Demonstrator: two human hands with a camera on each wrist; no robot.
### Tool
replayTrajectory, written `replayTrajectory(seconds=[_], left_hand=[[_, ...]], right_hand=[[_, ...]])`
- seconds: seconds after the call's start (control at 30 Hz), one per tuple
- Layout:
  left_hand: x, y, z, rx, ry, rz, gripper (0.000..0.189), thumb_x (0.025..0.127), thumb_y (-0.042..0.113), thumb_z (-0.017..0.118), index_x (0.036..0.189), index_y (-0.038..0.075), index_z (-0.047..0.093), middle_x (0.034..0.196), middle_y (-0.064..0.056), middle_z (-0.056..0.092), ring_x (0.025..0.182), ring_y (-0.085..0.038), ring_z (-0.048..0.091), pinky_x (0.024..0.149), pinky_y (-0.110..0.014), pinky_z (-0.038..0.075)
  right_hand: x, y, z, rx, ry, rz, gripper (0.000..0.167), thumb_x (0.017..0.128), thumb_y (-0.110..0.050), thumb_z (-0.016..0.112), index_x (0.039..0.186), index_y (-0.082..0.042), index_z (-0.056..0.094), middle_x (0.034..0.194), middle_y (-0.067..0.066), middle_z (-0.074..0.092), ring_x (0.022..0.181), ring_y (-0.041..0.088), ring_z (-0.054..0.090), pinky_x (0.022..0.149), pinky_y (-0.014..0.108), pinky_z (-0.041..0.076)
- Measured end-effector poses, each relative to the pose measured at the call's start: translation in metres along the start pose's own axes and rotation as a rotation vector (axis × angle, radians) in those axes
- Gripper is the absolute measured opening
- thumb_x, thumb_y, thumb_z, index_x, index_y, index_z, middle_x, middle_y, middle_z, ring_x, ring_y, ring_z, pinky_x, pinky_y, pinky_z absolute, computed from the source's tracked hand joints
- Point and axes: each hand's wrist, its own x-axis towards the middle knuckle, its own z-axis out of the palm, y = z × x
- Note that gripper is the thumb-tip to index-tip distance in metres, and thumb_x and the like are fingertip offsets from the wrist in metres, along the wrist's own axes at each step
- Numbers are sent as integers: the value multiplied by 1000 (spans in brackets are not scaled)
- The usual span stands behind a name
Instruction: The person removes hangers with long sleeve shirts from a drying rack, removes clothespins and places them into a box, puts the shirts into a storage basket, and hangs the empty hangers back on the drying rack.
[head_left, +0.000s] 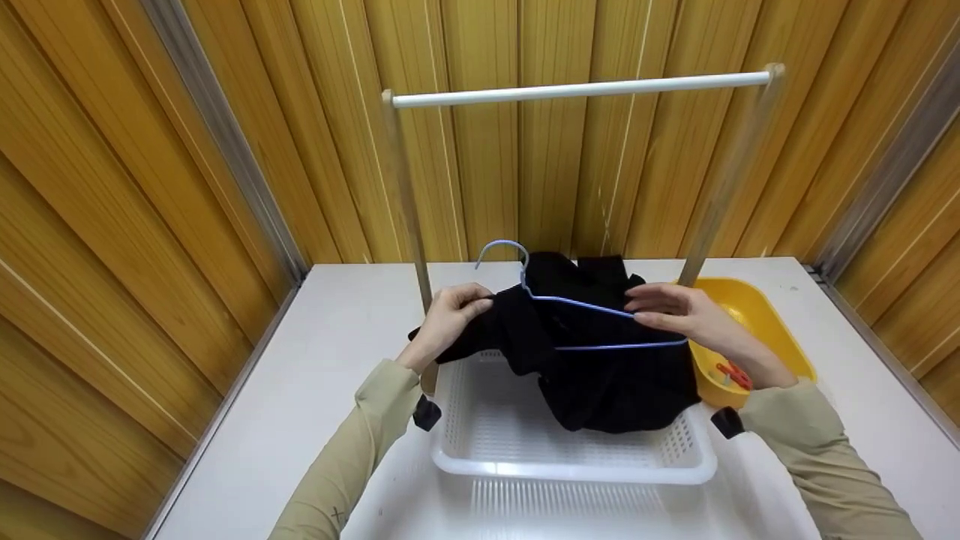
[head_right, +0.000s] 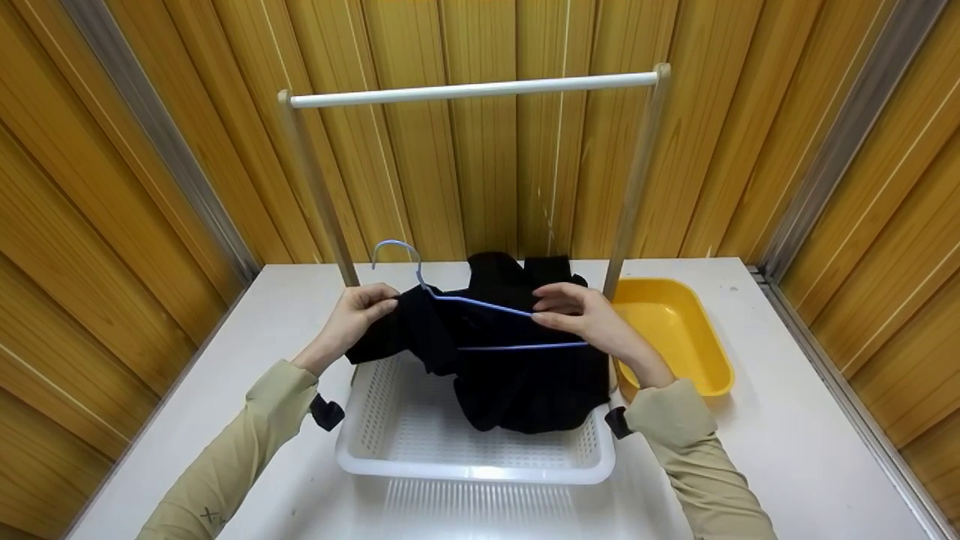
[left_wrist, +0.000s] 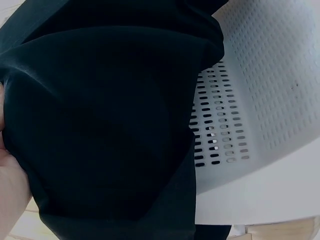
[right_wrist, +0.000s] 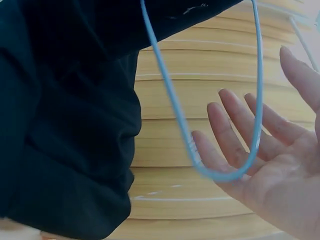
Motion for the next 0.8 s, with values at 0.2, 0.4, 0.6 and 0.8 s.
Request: replayTrajectory(seconds=[0.2,0.4,0.6,0.8], left_hand=[[-1,2,3,59,-8,8,6,83,-5,59,80,-10,62,75,-14,60,70,-17,49,67,-25,40],[5,-29,6,99,2,24,6,83,2,62,81,-3,64,76,-8,62,71,-16,50,69,-28,40],[5,-34,7,144,5,11,8,84,10,64,83,3,66,77,2,62,72,-10,51,70,-27,42],[4,-33,9,160,13,-3,7,84,9,63,84,3,67,80,1,64,75,-10,55,72,-27,43]], right_hand=[[11,-4,12,-57,2,-119,32,89,-1,55,120,8,50,108,23,57,98,21,55,78,27,46],[20,-7,25,-69,-15,-152,28,90,-1,53,116,10,52,105,20,58,96,24,56,75,28,47],[25,-6,37,-89,-26,-148,26,90,-3,54,113,9,55,106,21,58,92,29,56,74,28,47],[27,-5,46,-92,-41,-138,23,91,-2,52,110,9,57,98,23,60,86,36,57,73,39,48]])
